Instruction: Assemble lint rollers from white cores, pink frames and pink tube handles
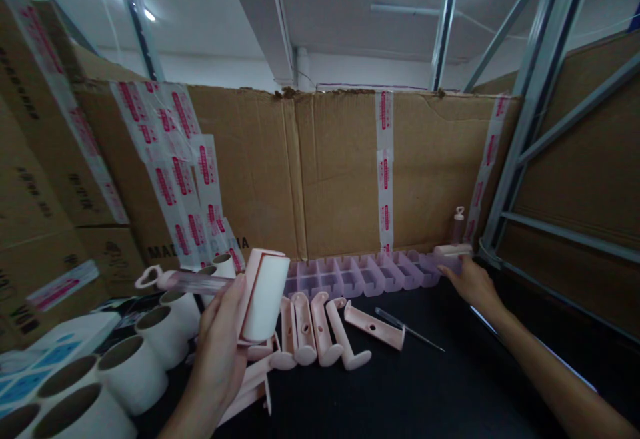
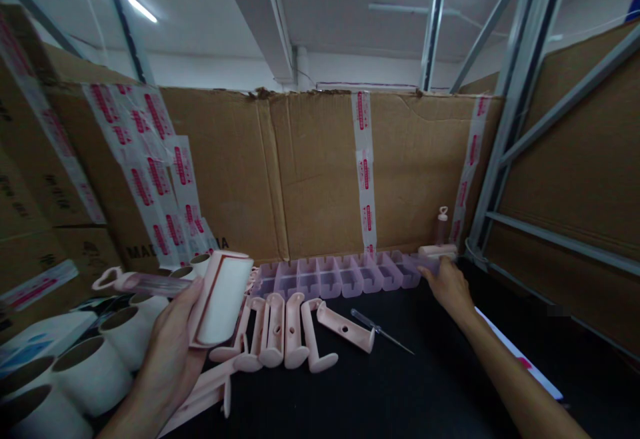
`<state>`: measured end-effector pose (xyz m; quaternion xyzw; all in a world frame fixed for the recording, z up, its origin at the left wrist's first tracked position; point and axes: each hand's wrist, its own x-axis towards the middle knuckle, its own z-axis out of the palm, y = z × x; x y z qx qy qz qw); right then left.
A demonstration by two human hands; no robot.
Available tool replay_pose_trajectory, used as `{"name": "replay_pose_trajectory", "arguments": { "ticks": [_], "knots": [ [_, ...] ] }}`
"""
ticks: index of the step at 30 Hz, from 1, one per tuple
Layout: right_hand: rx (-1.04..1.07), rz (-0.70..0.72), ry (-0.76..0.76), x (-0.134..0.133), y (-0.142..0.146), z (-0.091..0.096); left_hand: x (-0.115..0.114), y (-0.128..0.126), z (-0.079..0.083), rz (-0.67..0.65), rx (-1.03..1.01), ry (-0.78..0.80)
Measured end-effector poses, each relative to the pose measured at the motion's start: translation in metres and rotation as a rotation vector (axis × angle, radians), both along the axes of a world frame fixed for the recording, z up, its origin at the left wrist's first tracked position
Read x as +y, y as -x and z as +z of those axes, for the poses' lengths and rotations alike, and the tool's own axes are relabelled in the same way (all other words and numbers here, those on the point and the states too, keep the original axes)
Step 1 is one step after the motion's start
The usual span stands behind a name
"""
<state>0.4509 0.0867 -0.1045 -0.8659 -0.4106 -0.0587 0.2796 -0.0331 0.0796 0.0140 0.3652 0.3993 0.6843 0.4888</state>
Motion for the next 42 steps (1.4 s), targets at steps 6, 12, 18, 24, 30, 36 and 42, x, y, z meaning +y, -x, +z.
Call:
{"name": "replay_pose_trajectory", "arguments": {
  "ticks": [6, 12, 18, 24, 30, 36, 42],
  "knots": [
    [0.126, 0.024, 0.026, 0.005, 0.018, -0.012, 0.002, 0.002, -0.004, -0.011, 0.023, 0.0],
    [0.248, -0.026, -0.073, 0.009, 0.027, -0.005, 0.001, 0.001, -0.004, -0.035, 0.008, -0.008],
    [0.34, -0.021, -0.192, -0.009, 0.043, 0.012, 0.0, 0.001, -0.007, -0.07, 0.025, -0.001],
    [0.316, 0.169, -0.444, -0.034, 0.077, 0.069, -0.009, 0.006, -0.007, -0.3, 0.159, 0.012],
    [0.613, 0.864, -0.241, -0.064, 0.191, 0.117, -0.025, 0.012, -0.008, -0.817, 0.38, 0.045],
    [0.879, 1.155, -0.119, -0.074, 0.285, 0.125, -0.029, 0.01, -0.008, -0.996, 0.67, -0.059],
    [1.059, 1.179, -0.208, -0.054, 0.29, 0.126, -0.024, 0.004, -0.008, -0.912, 0.573, -0.086]
  ]
}}
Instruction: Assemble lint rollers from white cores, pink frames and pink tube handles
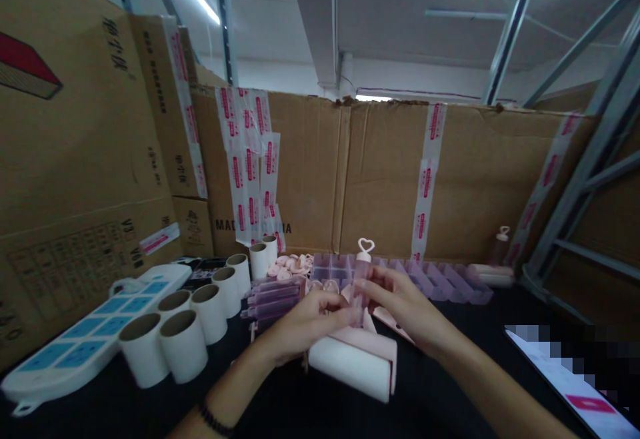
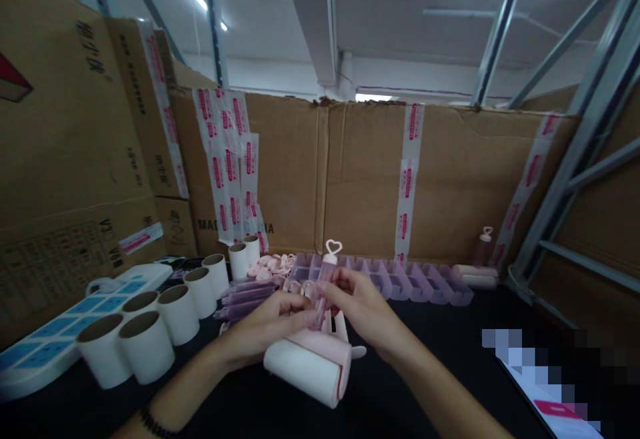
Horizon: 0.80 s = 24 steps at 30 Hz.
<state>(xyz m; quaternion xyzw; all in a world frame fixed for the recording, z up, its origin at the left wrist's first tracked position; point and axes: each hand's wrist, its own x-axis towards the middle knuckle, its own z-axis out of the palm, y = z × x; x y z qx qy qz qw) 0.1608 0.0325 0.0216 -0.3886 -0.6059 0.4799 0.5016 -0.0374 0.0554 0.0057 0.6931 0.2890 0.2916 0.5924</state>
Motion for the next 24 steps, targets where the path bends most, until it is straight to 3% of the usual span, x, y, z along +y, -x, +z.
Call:
{"name": "replay_pose_trajectory", "arguments": {
  "ticks": [7, 13, 19, 24],
  "knots": [
    [0.222, -0.078, -0.02, 0.007, -0.011, 0.004, -0.008, -0.002, 0.01, 0.209, -0.188, 0.104],
    [0.532, -0.163, 0.039, 0.003, -0.007, -0.009, 0.001, -0.003, -0.001, 0.341, -0.576, 0.227],
    [0.695, -0.199, 0.09, -0.01, 0.005, -0.033, 0.0, -0.004, -0.009, 0.262, -0.521, 0.048],
    [0.713, -0.272, 0.084, -0.019, 0.01, -0.04, -0.006, -0.017, -0.012, 0.396, -0.424, -0.106]
  ]
}}
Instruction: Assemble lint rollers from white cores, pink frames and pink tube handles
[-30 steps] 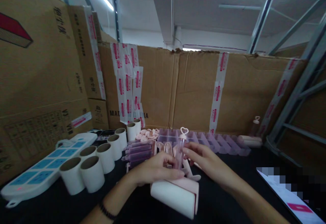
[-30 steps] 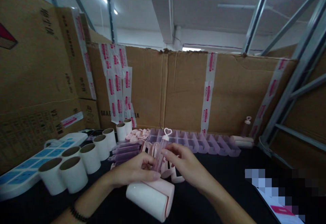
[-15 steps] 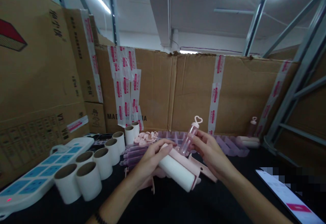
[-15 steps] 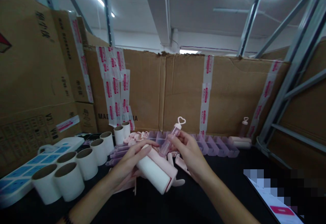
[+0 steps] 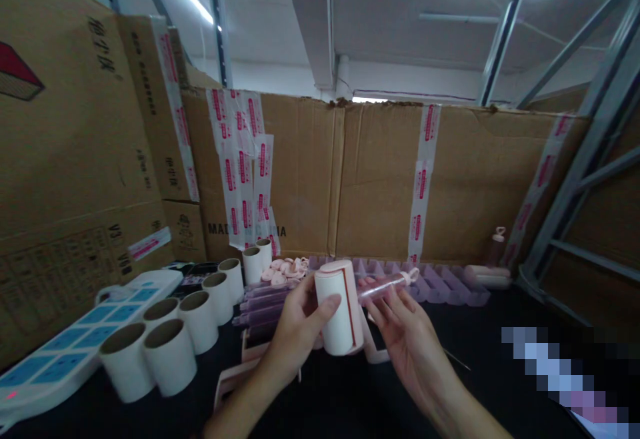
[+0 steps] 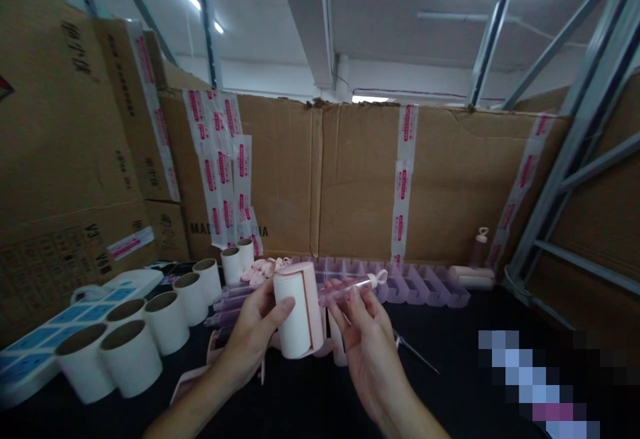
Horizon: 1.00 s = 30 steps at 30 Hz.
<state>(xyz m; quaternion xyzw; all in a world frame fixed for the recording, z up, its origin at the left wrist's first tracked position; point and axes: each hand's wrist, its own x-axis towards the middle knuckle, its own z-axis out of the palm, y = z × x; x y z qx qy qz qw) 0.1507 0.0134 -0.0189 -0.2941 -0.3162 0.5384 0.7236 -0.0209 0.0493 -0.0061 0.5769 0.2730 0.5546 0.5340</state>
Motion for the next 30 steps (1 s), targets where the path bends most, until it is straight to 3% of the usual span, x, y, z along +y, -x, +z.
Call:
{"name": "replay_pose_trajectory", "arguments": {
  "ticks": [5, 10, 12, 17, 19, 21, 25, 30],
  "knots": [
    [-0.202, 0.093, 0.141, -0.021, -0.014, -0.002, -0.004, -0.006, -0.007, 0.22, 0.089, -0.096],
    [-0.858, 0.351, 0.264, -0.062, -0.046, 0.011, -0.018, -0.012, -0.009, 0.224, 0.213, -0.159],
    [-1.042, 0.321, 0.205, -0.077, -0.058, 0.026, -0.025, -0.015, -0.01, 0.182, 0.257, -0.175],
    [-1.37, -0.099, -0.141, -0.088, -0.065, 0.066, -0.039, -0.021, -0.021, 0.116, 0.42, -0.267],
    [-1.476, -0.169, -0.274, -0.084, -0.061, 0.075, -0.041, -0.022, -0.025, 0.089, 0.514, -0.379],
    [-1.57, -0.11, -0.35, -0.078, -0.056, 0.078, -0.043, -0.022, -0.028, 0.09, 0.575, -0.502],
    [-1.693, 0.078, -0.354, -0.07, -0.05, 0.078, -0.046, -0.022, -0.027, 0.095, 0.607, -0.678],
    [-1.805, 0.105, -0.355, -0.071, -0.042, 0.083, -0.051, -0.022, -0.022, 0.202, 0.592, -0.877]
  ]
}}
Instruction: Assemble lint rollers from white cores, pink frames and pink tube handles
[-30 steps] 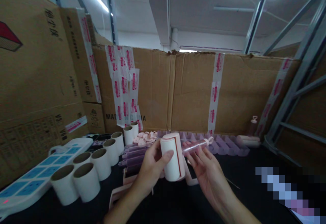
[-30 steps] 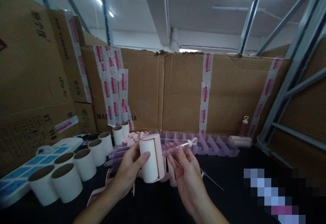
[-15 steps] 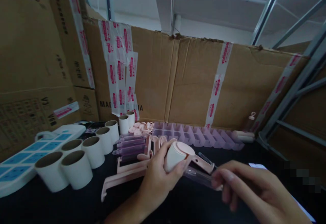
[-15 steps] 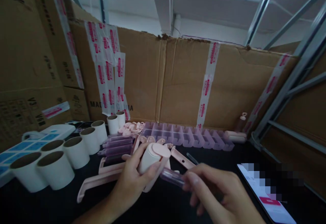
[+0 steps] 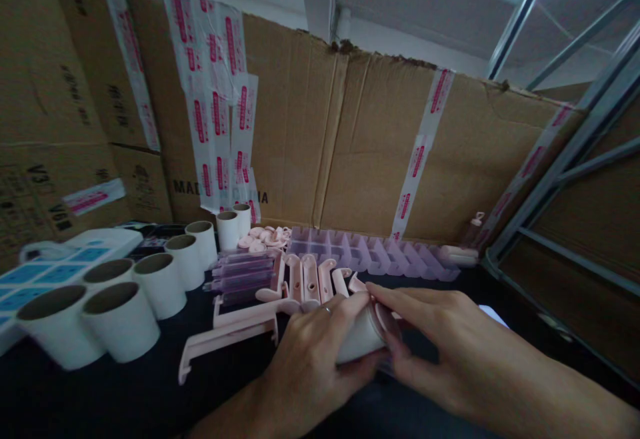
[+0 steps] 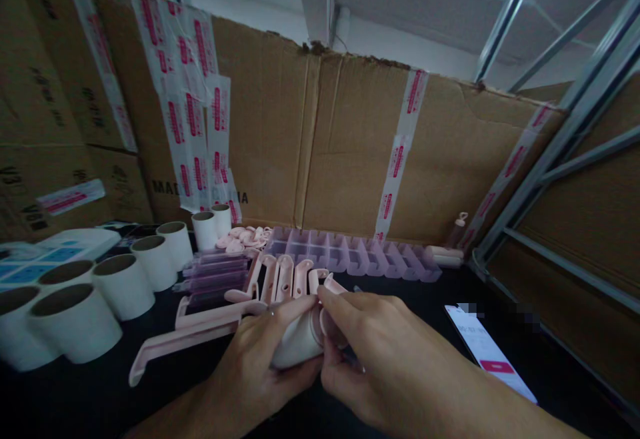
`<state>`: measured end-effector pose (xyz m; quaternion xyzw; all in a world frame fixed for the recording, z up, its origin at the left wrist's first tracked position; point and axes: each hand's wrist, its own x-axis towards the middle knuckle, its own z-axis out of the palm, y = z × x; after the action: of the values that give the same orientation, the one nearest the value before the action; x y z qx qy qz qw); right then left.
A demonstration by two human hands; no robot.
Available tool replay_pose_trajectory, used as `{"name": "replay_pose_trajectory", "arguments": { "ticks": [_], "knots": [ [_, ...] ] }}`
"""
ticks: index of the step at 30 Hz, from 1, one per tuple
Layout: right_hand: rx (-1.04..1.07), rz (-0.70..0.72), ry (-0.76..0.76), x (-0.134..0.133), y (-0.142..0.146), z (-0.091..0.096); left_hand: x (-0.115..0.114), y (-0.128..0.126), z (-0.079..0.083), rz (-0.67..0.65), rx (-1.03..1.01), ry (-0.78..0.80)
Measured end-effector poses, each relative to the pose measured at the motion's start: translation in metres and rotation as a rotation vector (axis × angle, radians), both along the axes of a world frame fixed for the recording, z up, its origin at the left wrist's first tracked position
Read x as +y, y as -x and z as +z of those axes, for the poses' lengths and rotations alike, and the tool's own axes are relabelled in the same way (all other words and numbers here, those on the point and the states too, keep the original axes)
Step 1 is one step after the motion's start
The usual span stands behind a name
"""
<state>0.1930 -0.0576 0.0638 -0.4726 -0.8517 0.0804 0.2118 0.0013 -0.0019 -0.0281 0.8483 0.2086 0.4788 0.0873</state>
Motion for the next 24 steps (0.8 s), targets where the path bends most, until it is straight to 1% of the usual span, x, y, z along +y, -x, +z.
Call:
{"name": "replay_pose_trajectory", "arguments": {
  "ticks": [4, 7, 9, 13, 17, 24],
  "knots": [
    [-0.17, -0.021, -0.038, -0.005, 0.009, 0.009, -0.002, 0.0, 0.006, 0.036, 0.032, -0.174],
    [-0.303, -0.051, -0.044, -0.008, 0.014, 0.014, -0.004, 0.001, 0.01, 0.061, 0.068, -0.204],
    [-0.343, -0.066, -0.052, -0.011, 0.015, 0.015, -0.005, 0.002, 0.012, 0.072, 0.081, -0.205],
    [-0.34, -0.07, -0.097, -0.013, 0.013, 0.013, -0.008, 0.003, 0.015, 0.086, 0.075, -0.213],
    [-0.284, -0.069, -0.116, -0.01, 0.012, 0.01, -0.007, 0.003, 0.014, 0.132, 0.083, -0.236],
    [-0.185, -0.099, -0.103, -0.007, 0.015, 0.011, -0.006, 0.003, 0.009, 0.127, 0.073, -0.215]
  ]
}}
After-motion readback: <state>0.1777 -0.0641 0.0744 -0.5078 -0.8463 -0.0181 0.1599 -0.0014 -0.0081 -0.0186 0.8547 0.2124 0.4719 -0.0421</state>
